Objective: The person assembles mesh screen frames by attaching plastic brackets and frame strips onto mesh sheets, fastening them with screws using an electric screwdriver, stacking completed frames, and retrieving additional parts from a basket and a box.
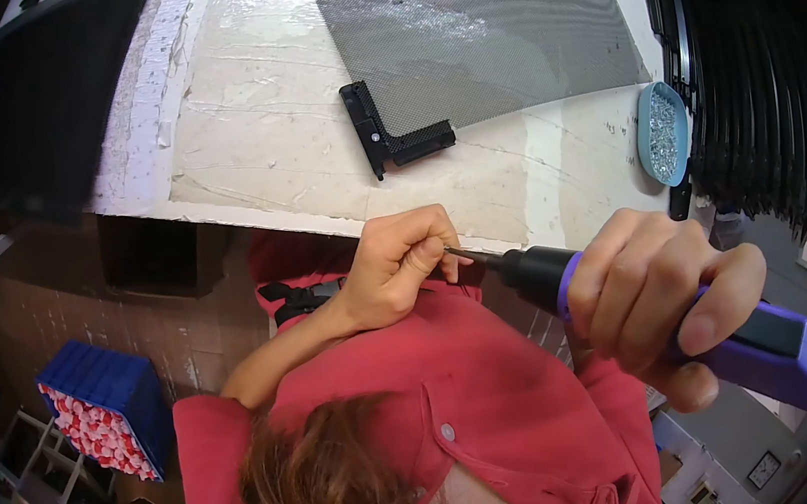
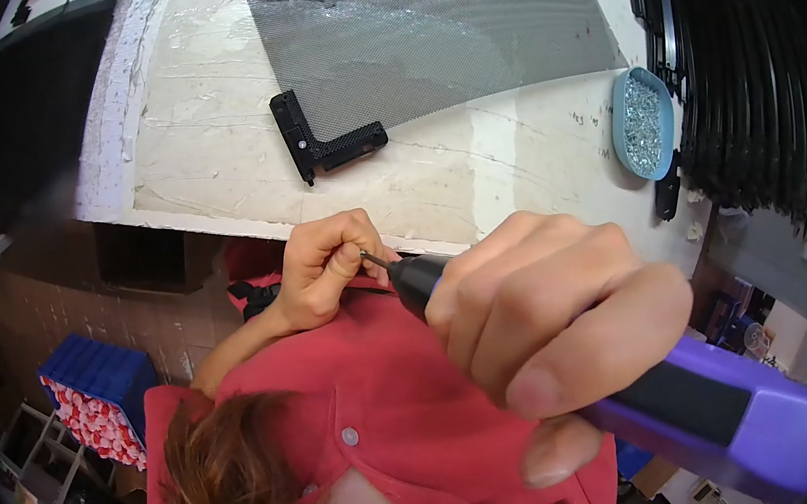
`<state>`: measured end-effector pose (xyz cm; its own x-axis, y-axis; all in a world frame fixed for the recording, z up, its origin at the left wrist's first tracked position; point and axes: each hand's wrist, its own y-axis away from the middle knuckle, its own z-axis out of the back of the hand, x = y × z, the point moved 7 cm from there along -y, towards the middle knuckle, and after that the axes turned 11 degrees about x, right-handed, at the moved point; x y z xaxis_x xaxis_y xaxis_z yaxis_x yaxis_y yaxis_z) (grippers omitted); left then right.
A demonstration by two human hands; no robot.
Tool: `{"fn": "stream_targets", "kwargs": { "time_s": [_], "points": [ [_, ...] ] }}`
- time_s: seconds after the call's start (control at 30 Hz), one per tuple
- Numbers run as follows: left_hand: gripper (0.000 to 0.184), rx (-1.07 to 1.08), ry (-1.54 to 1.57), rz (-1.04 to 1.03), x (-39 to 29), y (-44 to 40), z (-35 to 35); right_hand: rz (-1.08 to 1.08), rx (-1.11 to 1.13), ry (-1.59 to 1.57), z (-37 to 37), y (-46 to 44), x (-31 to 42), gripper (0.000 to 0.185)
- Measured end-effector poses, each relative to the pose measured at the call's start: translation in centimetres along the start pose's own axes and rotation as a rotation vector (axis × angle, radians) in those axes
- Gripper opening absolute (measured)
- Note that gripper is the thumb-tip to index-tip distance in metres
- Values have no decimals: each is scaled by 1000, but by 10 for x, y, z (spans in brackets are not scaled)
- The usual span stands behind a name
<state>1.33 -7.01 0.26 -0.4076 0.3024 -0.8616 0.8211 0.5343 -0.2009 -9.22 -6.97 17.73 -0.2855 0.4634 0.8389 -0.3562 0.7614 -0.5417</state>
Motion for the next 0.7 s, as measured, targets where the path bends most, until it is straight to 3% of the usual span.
{"fn": "stream_targets", "kwargs": {
  "time_s": [0.07,0.13,0.17,0.27,0.3,0.33,0.5,0.6,0.7],
  "points": [
    [25,2,78,-10,-4,-1,2,-1,14,-6,0,-2,-2,28],
    [26,59,-233,112,-17,-2,4,37,-39,2,7,-2,3,27],
    [29,40,-525,-20,-32,-6,11,59,-41,2,12,-6,3,27],
    [67,-341,-1060,-347,-78,-19,31,69,-31,20,26,-21,-2,27],
    [83,-338,-1088,-381,-80,-20,37,59,-27,28,29,-26,-6,28],
    [88,-287,-1114,-381,-74,-24,38,46,-18,40,29,-30,-10,29],
    [89,-347,-1250,-343,-63,-27,41,-113,-95,151,24,-39,-36,32],
    [77,-294,-1280,-220,-59,-29,42,-197,-116,245,25,-39,-48,29],
    [82,-360,-1204,-308,-63,-28,45,-266,-96,298,27,-36,-53,26]
  ]
}}
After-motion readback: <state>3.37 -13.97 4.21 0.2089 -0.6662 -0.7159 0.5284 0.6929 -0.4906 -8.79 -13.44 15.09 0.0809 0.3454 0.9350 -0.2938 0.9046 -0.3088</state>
